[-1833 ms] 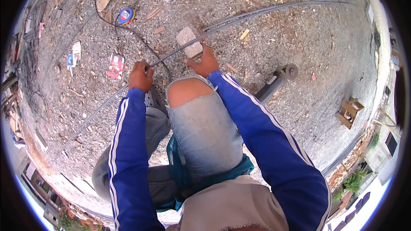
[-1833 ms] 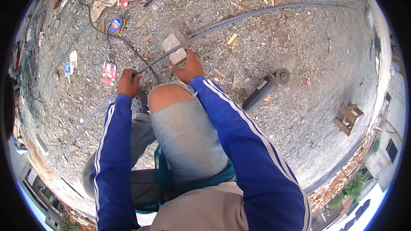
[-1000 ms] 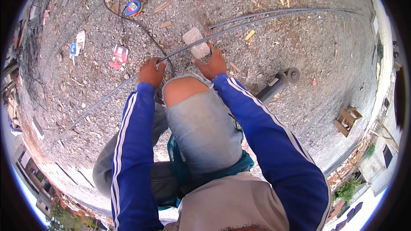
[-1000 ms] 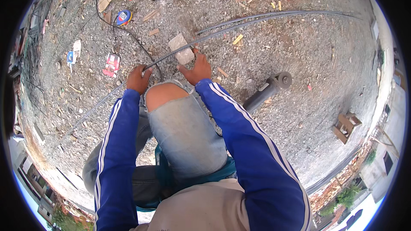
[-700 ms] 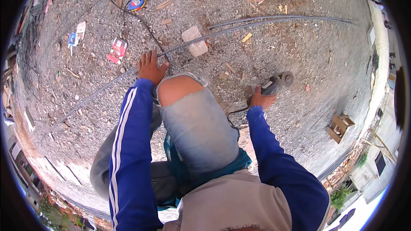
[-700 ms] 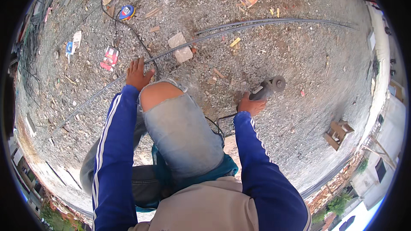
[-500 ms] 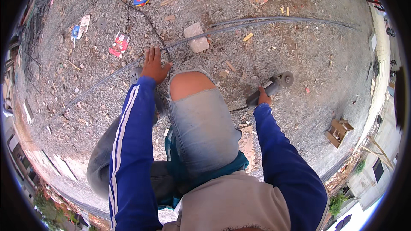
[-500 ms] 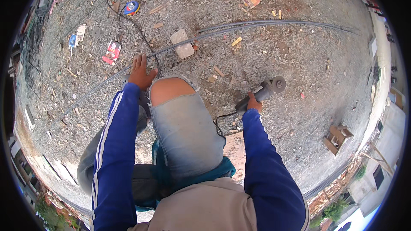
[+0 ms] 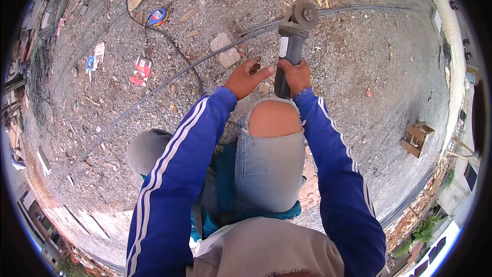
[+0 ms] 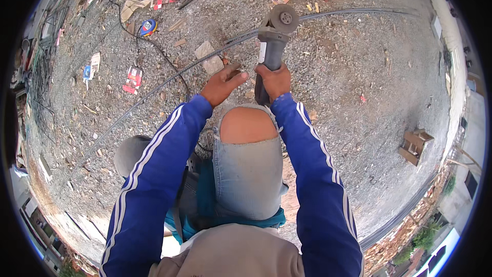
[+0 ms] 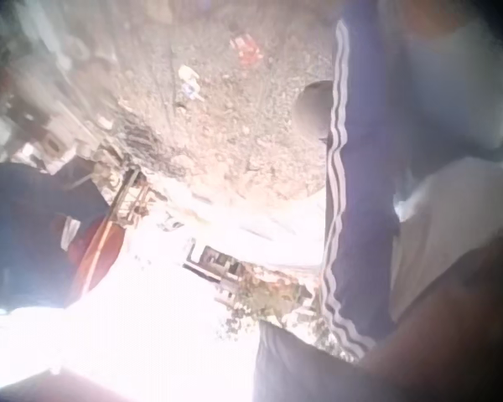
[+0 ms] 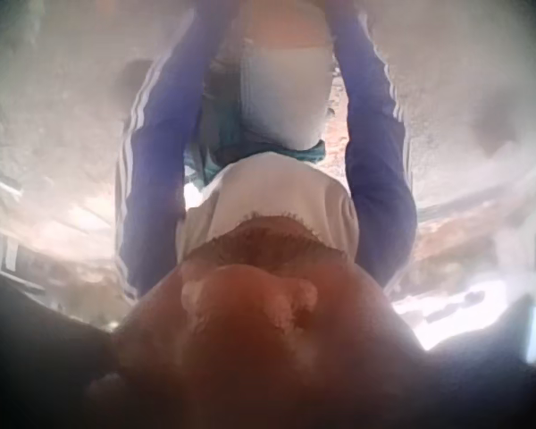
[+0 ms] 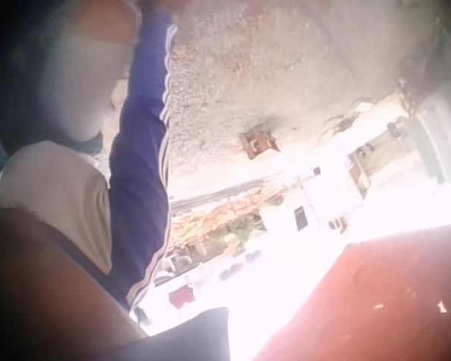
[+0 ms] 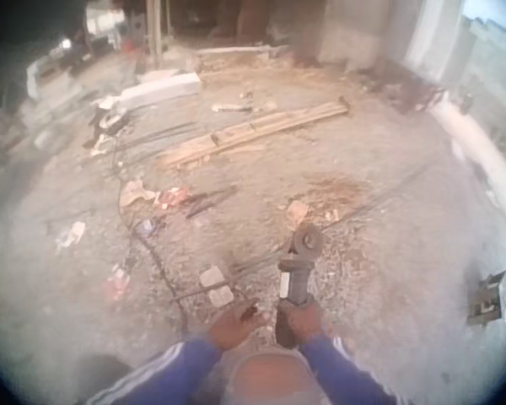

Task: The person cuts a metal rod using an angle grinder, then moves the rod to the side and sets down the tool.

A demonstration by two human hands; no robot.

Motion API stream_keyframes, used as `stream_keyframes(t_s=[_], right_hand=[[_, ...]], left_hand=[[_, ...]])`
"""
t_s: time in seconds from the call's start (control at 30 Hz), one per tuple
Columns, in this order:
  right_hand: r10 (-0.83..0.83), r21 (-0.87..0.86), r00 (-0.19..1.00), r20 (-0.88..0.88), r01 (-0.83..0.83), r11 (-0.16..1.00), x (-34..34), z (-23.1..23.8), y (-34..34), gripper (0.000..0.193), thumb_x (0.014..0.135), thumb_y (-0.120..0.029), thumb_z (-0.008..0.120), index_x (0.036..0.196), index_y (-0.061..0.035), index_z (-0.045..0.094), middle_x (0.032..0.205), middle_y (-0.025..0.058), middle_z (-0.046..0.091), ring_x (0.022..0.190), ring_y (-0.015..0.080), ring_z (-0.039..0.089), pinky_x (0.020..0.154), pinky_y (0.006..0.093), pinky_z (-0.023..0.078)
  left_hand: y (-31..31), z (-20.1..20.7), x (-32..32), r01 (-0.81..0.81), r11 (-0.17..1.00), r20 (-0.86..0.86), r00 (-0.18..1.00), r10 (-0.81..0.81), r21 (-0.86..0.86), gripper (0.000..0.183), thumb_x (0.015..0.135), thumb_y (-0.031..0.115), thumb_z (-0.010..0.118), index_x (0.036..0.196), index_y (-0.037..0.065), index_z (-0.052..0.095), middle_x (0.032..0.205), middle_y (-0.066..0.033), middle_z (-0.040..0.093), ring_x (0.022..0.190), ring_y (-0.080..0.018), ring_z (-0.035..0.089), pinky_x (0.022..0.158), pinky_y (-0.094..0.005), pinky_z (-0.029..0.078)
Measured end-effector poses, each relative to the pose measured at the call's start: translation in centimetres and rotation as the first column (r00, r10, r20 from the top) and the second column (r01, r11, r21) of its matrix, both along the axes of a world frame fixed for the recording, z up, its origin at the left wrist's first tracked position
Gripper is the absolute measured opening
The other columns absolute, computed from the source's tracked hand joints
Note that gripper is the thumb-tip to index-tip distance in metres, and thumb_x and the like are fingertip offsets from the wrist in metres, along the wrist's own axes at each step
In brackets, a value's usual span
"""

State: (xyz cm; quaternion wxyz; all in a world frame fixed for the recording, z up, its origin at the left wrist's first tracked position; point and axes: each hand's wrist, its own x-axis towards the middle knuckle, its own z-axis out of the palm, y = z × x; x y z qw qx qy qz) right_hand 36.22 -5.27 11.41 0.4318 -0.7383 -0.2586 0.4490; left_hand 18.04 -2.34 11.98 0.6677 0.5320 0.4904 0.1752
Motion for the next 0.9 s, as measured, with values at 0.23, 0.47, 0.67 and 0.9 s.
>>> stream_keyframes(t_s=[0.23, 0.47, 0.67, 0.9], right_hand=[[0.220, 0.094, 0.973, -0.072, -0.213, 0.973, -6.4, 6.8, 7.4, 0.052, 0.068, -0.027, 0.078, 0.094, 0.0122, 0.057, 0.083, 0.0161, 0.066, 0.071, 0.0210, 0.064, 0.063, 0.0337, 0.052], [0.242, 0.125, 0.937, 0.253, -0.280, 0.952, -15.0, 10.2, 8.8, 0.067, 0.071, -0.045, 0.076, 0.095, 0.0144, 0.055, 0.088, 0.0262, 0.065, 0.082, 0.0359, 0.067, 0.073, 0.0404, 0.052], [0.210, 0.278, 0.942, 0.261, -0.281, 0.919, -19.1, 10.9, 9.5, 0.061, 0.090, -0.057, 0.057, 0.100, 0.0033, 0.056, 0.078, 0.0112, 0.063, 0.063, 0.0172, 0.058, 0.055, 0.0350, 0.046], [0.283, 0.266, 0.716, -0.638, -0.140, 0.954, -20.2, 11.3, 10.1, 0.059, 0.093, -0.061, 0.046, 0.116, -0.0076, 0.056, 0.094, 0.0068, 0.064, 0.077, 0.0170, 0.063, 0.071, 0.0332, 0.053]], left_hand=[[2.5, 3.3, 0.4, -0.260, 0.954, 0.511, 0.806, 0.300, -0.150, 0.071, 0.087, 0.051, 0.066, 0.133, 0.002, 0.043, 0.124, -0.0154, 0.054, 0.116, -0.0207, 0.051, 0.100, -0.0331, 0.039], [4.4, 5.5, -6.1, -0.484, 0.869, 0.592, 0.672, 0.445, -0.104, 0.060, 0.092, 0.054, 0.055, 0.126, 0.004, 0.048, 0.114, -0.0104, 0.056, 0.107, -0.0151, 0.054, 0.092, -0.0300, 0.044], [3.6, 10.2, -15.5, -0.192, 0.939, 0.595, 0.732, 0.332, -0.287, 0.057, 0.091, 0.043, 0.060, 0.125, -0.001, 0.048, 0.105, -0.0152, 0.061, 0.087, -0.0220, 0.066, 0.072, -0.0372, 0.058], [3.0, 11.8, -16.3, -0.113, 0.966, 0.438, 0.875, 0.207, -0.231, 0.054, 0.084, 0.032, 0.067, 0.122, -0.003, 0.052, 0.099, -0.0167, 0.066, 0.086, -0.0228, 0.068, 0.073, -0.0346, 0.057]])
